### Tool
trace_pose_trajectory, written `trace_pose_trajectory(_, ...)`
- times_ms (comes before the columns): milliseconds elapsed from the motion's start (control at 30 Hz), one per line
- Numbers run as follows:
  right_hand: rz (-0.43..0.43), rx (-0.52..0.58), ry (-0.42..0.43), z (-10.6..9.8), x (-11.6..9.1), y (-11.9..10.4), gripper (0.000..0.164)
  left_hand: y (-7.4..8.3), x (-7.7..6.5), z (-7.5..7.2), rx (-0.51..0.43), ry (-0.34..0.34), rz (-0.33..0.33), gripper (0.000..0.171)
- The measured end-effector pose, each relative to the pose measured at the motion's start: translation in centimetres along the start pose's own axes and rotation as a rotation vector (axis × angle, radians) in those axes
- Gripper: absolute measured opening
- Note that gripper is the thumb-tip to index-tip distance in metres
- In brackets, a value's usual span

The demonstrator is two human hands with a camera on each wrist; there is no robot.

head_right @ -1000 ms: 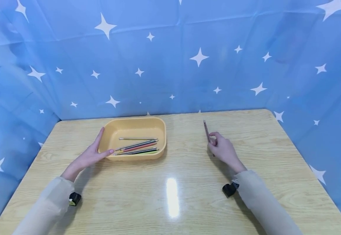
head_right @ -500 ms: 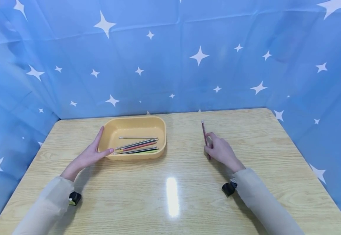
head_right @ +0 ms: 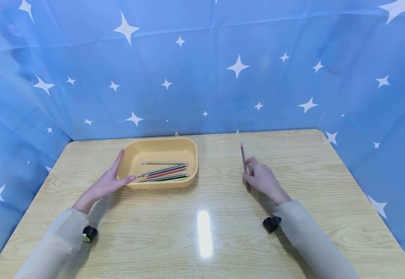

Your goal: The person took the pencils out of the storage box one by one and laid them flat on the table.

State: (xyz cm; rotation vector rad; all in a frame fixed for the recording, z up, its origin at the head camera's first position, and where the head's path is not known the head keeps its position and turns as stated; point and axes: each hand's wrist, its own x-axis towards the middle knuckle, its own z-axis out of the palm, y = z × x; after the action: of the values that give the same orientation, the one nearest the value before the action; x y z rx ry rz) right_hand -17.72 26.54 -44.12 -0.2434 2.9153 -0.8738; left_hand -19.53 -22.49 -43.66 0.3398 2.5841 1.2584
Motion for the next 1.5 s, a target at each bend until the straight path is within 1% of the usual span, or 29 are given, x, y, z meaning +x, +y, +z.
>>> trace_pose_trajectory(200, 0.01, -0.008, 0.031, -0.3, -0.1, -0.3, 0.051, 0.0, 0.0, -0.2, 0.014, 0.002, 0.004, 0.108)
trace_pose_trajectory(300, -0.006, 0.0, 0.048, -0.4, 0.1, -0.6, 0.048, -0.2, -0.1, -0.2, 0.023, 0.005, 0.004, 0.107)
trace_pose_trajectory(467, -0.094, 0.033, 0.089, -0.1, 0.3, -1.7, 0.036, -0.3, -0.1, -0.1, 0.035, 0.005, 0.007, 0.107)
trace_pose_trajectory(567, -0.157, 0.074, 0.092, 0.3, 0.4, -2.6, 0.029, -0.2, -0.1, -0.2, 0.039, 0.003, 0.011, 0.107)
trace_pose_trajectory(700, -0.229, 0.126, 0.079, 0.8, 0.8, -4.1, 0.022, -0.1, -0.1, -0.1, 0.026, 0.005, 0.012, 0.108)
trace_pose_trajectory(933, -0.334, 0.185, 0.067, 1.2, 2.0, -7.0, 0.017, -0.1, -0.1, -0.1, 0.027, 0.01, 0.019, 0.108)
trace_pose_trajectory(1233, -0.443, 0.248, 0.047, 1.8, 3.2, -10.7, 0.018, -0.1, -0.1, -0.1, 0.028, 0.013, 0.014, 0.107)
trace_pose_trajectory(1367, -0.489, 0.268, 0.019, 2.0, 3.7, -12.2, 0.019, -0.1, 0.0, -0.1, 0.036, 0.019, 0.011, 0.108)
trace_pose_trajectory(1500, -0.524, 0.258, -0.017, 2.4, 4.2, -13.4, 0.019, -0.3, 0.0, -0.1, 0.03, 0.016, 0.014, 0.108)
